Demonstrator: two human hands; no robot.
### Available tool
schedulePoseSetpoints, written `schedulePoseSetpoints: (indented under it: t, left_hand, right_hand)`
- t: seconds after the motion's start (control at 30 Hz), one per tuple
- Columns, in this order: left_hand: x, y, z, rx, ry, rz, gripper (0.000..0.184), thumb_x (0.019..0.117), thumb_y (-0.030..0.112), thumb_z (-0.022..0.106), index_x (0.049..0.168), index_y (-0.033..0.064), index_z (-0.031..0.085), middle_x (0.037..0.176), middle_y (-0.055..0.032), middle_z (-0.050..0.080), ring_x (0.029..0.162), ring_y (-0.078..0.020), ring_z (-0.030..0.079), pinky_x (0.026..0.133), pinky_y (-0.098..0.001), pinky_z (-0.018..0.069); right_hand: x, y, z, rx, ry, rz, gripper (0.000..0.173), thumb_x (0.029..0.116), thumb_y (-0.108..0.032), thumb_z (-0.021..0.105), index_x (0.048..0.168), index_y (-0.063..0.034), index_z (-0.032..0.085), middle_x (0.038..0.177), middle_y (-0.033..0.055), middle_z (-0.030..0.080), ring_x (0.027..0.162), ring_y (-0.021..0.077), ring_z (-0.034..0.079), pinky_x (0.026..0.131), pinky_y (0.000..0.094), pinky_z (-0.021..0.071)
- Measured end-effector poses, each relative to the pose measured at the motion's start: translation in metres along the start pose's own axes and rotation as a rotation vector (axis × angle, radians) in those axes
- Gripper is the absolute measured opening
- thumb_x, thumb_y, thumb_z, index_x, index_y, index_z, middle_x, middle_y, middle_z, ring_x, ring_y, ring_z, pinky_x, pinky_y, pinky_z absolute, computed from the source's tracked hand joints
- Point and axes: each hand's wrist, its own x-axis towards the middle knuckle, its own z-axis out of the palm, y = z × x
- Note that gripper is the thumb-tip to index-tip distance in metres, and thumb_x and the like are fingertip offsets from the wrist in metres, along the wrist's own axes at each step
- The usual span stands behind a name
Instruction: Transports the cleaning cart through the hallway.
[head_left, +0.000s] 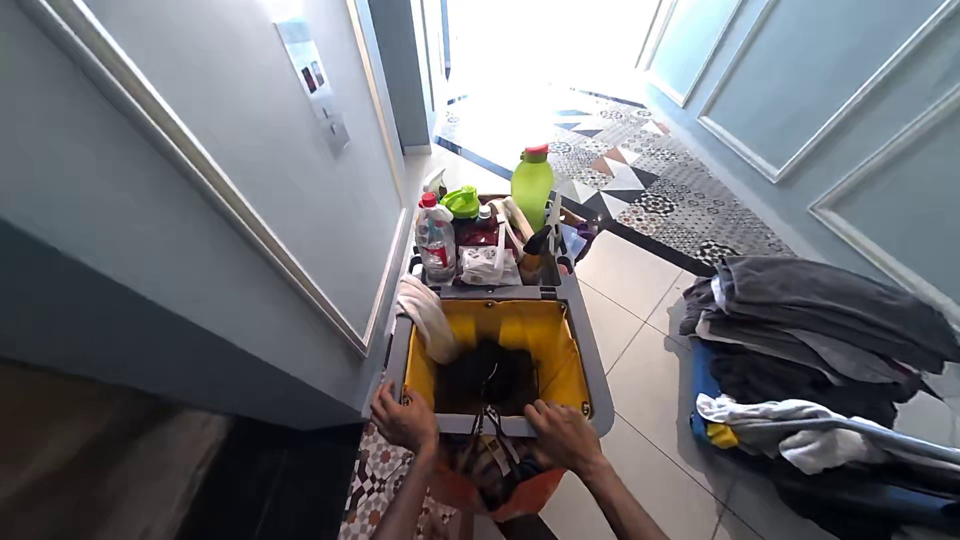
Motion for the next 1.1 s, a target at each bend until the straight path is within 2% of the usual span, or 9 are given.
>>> schedulePoseSetpoints:
  t: [0.2, 0.33, 0.43, 0.53, 0.63, 0.73, 0.87, 0.97, 1.1]
  left_hand:
    - [0.065, 0.057, 0.088, -0.037, 0.021, 0.037, 0.030, 0.0918, 0.019, 0.066, 0.120, 0.0102, 0.072, 0.141, -0.0169, 0.058, 0.129, -0.0378, 0.054, 0.103, -0.0563, 0.0442]
    - [0.108, 0.103, 0.141, -0.087, -0.031, 0.067, 0.027, 0.0915, 0.018, 0.067, 0.116, 0.0094, 0.073, 0.145, -0.0190, 0.054, 0.131, -0.0405, 0.052, 0.104, -0.0578, 0.0436]
    - [0.144, 0.125, 0.174, -0.089, -0.160, 0.119, 0.033, 0.0909, 0.019, 0.068, 0.123, 0.0106, 0.070, 0.151, -0.0188, 0.049, 0.133, -0.0427, 0.049, 0.103, -0.0608, 0.0428]
    - [0.192, 0.137, 0.208, -0.051, -0.334, 0.304, 0.046, 0.0931, 0.034, 0.065, 0.132, 0.0090, 0.065, 0.150, -0.0215, 0.049, 0.132, -0.0431, 0.050, 0.107, -0.0609, 0.0391]
    - [0.278, 0.160, 0.235, -0.010, -0.592, 0.419, 0.069, 0.1007, 0.053, 0.053, 0.145, 0.0005, 0.050, 0.141, -0.0200, 0.058, 0.129, -0.0356, 0.056, 0.108, -0.0576, 0.0424]
    - [0.380, 0.196, 0.257, 0.193, -0.725, 0.443, 0.078, 0.1026, 0.060, 0.046, 0.150, -0.0023, 0.045, 0.149, -0.0243, 0.051, 0.141, -0.0384, 0.047, 0.116, -0.0578, 0.0351]
    - [0.517, 0.257, 0.286, 0.439, -0.574, 0.622, 0.079, 0.1031, 0.055, 0.050, 0.150, -0.0076, 0.041, 0.154, -0.0304, 0.042, 0.147, -0.0436, 0.036, 0.120, -0.0599, 0.0290]
    - [0.611, 0.292, 0.307, 0.547, -0.345, 0.845, 0.080, 0.1018, 0.052, 0.055, 0.152, -0.0079, 0.038, 0.159, -0.0305, 0.035, 0.150, -0.0463, 0.030, 0.119, -0.0629, 0.0290]
    - [0.709, 0.349, 0.335, 0.704, -0.222, 0.930, 0.086, 0.0989, 0.050, 0.059, 0.156, -0.0070, 0.029, 0.165, -0.0280, 0.024, 0.156, -0.0403, 0.020, 0.124, -0.0574, 0.0212]
  right_hand:
    - [0.107, 0.053, -0.025, 0.005, -0.086, 0.097, 0.047, 0.0774, -0.048, 0.073, 0.106, -0.0114, 0.068, 0.100, 0.0117, 0.071, 0.093, 0.0330, 0.071, 0.072, 0.0539, 0.0566]
    - [0.176, 0.101, -0.021, -0.061, 0.096, 0.051, 0.049, 0.0710, -0.054, 0.078, 0.097, -0.0125, 0.070, 0.089, 0.0093, 0.072, 0.082, 0.0298, 0.073, 0.063, 0.0502, 0.0584]
    - [0.229, 0.132, -0.028, -0.099, 0.140, 0.040, 0.050, 0.0666, -0.054, 0.080, 0.090, -0.0118, 0.070, 0.085, 0.0095, 0.071, 0.078, 0.0293, 0.072, 0.060, 0.0490, 0.0579]
    - [0.281, 0.166, -0.038, -0.110, 0.083, 0.070, 0.049, 0.0665, -0.052, 0.080, 0.092, -0.0112, 0.070, 0.089, 0.0107, 0.072, 0.083, 0.0304, 0.073, 0.063, 0.0501, 0.0583]
    - [0.338, 0.199, -0.048, -0.097, 0.039, 0.100, 0.054, 0.0667, -0.053, 0.081, 0.096, -0.0092, 0.072, 0.093, 0.0132, 0.073, 0.087, 0.0335, 0.073, 0.066, 0.0530, 0.0585]
    - [0.389, 0.228, -0.054, -0.092, 0.026, 0.117, 0.056, 0.0667, -0.052, 0.082, 0.100, -0.0077, 0.072, 0.096, 0.0158, 0.073, 0.089, 0.0371, 0.073, 0.067, 0.0563, 0.0576]
    - [0.460, 0.276, -0.061, -0.130, 0.072, 0.093, 0.056, 0.0666, -0.056, 0.079, 0.095, -0.0077, 0.072, 0.093, 0.0148, 0.073, 0.087, 0.0354, 0.073, 0.065, 0.0545, 0.0576]
    - [0.509, 0.306, -0.068, -0.138, 0.100, 0.085, 0.059, 0.0647, -0.059, 0.078, 0.092, -0.0069, 0.072, 0.090, 0.0155, 0.072, 0.084, 0.0365, 0.074, 0.061, 0.0548, 0.0570]
    - [0.578, 0.345, -0.081, -0.131, 0.008, 0.170, 0.060, 0.0683, -0.061, 0.078, 0.097, -0.0085, 0.073, 0.095, 0.0149, 0.074, 0.090, 0.0366, 0.073, 0.067, 0.0561, 0.0575]
